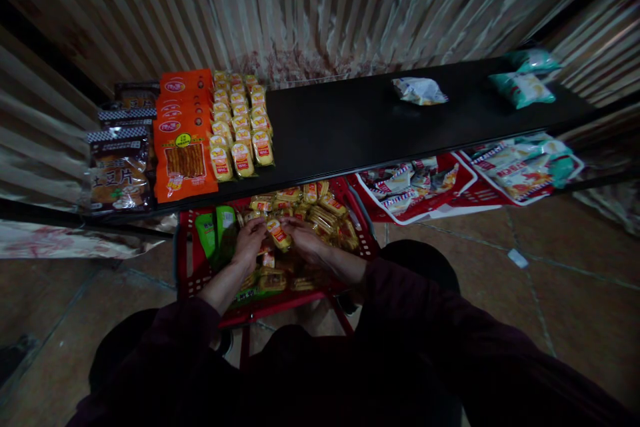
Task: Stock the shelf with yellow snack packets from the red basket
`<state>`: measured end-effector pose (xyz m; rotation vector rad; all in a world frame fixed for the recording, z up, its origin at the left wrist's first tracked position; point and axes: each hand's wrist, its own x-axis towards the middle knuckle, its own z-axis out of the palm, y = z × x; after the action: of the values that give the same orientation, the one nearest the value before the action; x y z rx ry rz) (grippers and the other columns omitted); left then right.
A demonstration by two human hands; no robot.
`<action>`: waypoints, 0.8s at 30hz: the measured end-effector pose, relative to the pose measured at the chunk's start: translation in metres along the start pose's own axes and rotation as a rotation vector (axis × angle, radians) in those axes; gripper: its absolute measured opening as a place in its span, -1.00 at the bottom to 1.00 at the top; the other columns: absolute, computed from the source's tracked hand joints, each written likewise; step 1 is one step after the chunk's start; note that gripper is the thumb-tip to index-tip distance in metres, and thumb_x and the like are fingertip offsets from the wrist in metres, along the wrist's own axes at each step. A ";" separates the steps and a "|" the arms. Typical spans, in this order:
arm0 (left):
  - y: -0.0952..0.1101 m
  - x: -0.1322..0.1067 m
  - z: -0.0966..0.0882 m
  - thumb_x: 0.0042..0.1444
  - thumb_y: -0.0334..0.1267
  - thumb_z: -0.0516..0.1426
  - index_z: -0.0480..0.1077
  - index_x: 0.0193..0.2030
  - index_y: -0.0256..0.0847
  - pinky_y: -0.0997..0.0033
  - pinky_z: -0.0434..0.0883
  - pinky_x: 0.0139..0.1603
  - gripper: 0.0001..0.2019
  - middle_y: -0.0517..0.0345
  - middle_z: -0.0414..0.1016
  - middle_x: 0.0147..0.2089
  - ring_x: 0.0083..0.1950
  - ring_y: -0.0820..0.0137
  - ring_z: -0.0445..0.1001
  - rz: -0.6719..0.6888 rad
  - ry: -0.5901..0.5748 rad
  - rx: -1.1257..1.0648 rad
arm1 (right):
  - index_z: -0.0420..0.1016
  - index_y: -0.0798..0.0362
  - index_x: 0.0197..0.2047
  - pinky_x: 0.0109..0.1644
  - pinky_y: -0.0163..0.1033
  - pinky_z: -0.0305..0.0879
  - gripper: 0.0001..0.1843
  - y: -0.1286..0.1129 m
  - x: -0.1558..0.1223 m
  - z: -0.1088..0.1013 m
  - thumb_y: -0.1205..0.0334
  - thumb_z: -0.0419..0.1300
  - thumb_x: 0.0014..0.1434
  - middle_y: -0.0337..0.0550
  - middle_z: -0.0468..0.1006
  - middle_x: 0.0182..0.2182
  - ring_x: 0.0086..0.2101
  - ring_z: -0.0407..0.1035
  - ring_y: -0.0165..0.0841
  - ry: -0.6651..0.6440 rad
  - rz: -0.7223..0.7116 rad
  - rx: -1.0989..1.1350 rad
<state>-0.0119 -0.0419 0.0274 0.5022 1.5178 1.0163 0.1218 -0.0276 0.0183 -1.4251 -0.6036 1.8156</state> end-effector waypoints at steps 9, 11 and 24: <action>0.000 -0.014 0.007 -0.03 -0.26 0.24 0.36 -0.16 -0.26 0.44 0.45 -0.28 -0.72 0.12 0.44 -0.31 -0.35 0.50 0.42 -0.174 -0.083 -0.062 | 0.44 0.05 -0.25 0.00 -0.18 0.36 -0.72 0.003 0.008 -0.004 0.36 0.26 -0.12 -0.14 0.58 -0.23 -0.25 0.47 -0.35 0.019 -0.077 0.139; -0.001 -0.017 0.008 -0.04 -0.23 0.25 0.38 -0.18 -0.26 0.44 0.46 -0.26 -0.72 0.11 0.44 -0.30 -0.33 0.49 0.43 -0.150 -0.112 -0.065 | 0.43 0.05 -0.24 0.02 -0.17 0.34 -0.71 0.004 0.009 -0.004 0.36 0.25 -0.12 -0.13 0.57 -0.21 -0.23 0.46 -0.35 0.008 -0.095 0.145; -0.010 -0.020 0.012 0.05 -0.25 0.16 0.30 0.11 -0.17 0.47 0.45 -0.34 -0.55 0.01 0.48 -0.04 -0.38 0.49 0.47 0.037 -0.055 0.086 | 0.49 0.04 -0.23 0.06 -0.10 0.30 -0.70 -0.002 -0.010 -0.001 0.30 0.26 -0.12 -0.14 0.58 -0.21 -0.17 0.44 -0.32 -0.028 -0.239 0.004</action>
<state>0.0062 -0.0593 0.0317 0.6158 1.5127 0.9613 0.1245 -0.0343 0.0250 -1.2676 -0.7508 1.6493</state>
